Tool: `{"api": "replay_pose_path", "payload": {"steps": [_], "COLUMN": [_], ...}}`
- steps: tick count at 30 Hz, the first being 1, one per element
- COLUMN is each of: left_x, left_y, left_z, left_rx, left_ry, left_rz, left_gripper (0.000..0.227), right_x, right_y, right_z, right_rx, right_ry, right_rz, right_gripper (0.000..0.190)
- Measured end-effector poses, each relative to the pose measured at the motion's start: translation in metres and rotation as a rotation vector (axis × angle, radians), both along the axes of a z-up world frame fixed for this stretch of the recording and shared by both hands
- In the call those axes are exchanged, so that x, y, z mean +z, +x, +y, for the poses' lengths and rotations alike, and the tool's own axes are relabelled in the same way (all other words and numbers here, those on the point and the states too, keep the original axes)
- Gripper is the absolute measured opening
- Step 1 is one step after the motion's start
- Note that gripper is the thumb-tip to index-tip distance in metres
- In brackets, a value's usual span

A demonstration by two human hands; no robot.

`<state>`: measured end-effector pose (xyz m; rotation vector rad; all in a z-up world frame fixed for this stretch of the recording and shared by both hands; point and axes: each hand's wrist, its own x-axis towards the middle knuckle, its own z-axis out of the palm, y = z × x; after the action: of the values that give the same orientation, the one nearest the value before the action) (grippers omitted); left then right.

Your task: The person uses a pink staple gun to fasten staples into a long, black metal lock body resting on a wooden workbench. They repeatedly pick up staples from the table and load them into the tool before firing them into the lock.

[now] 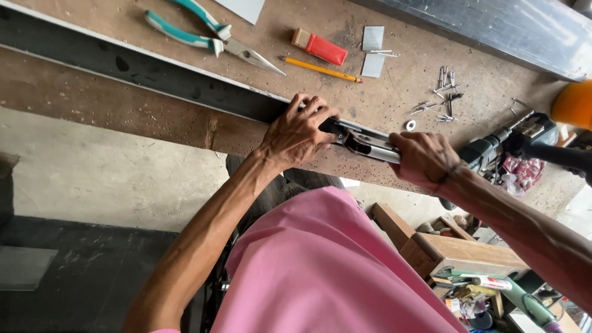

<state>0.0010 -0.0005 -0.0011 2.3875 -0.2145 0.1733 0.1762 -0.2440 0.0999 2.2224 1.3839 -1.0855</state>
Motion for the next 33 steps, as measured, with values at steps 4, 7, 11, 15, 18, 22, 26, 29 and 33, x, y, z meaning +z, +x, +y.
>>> {"api": "replay_pose_path", "payload": {"steps": [4, 7, 11, 15, 18, 22, 26, 29, 33], "left_x": [0.007, 0.006, 0.005, 0.003, 0.004, 0.002, -0.003, -0.012, -0.013], "left_y": [-0.001, 0.004, 0.003, 0.003, 0.002, 0.001, 0.003, 0.005, 0.003], "left_z": [0.004, 0.006, -0.001, -0.001, -0.001, -0.001, -0.002, -0.005, -0.008], "left_rx": [-0.007, -0.012, -0.022, -0.016, -0.008, -0.001, 0.009, 0.02, 0.013], "left_ry": [0.018, 0.033, -0.012, -0.015, -0.027, -0.019, -0.028, -0.018, -0.02], "left_rz": [0.008, 0.008, 0.036, 0.039, 0.055, 0.016, 0.016, 0.006, 0.018], "left_gripper": [0.019, 0.018, 0.016, 0.014, 0.013, 0.017, 0.016, 0.018, 0.017], "right_x": [-0.013, 0.01, 0.022, 0.028, -0.007, 0.007, -0.011, -0.031, -0.046], "right_y": [-0.003, 0.002, 0.008, 0.014, 0.001, -0.007, -0.008, -0.001, -0.01], "right_z": [-0.013, 0.007, -0.003, 0.011, -0.02, 0.002, -0.006, -0.027, -0.043], "right_rx": [-0.019, -0.008, -0.032, -0.297, -0.29, -0.285, -0.214, -0.161, -0.224], "right_ry": [0.0, -0.004, -0.38, -0.396, -0.236, -0.14, -0.019, 0.008, 0.033], "right_rz": [-0.035, -0.047, 0.111, 0.346, 0.206, 0.212, 0.117, 0.015, -0.011], "right_gripper": [0.021, 0.027, 0.035, 0.044, 0.037, 0.041, 0.036, 0.028, 0.024]}}
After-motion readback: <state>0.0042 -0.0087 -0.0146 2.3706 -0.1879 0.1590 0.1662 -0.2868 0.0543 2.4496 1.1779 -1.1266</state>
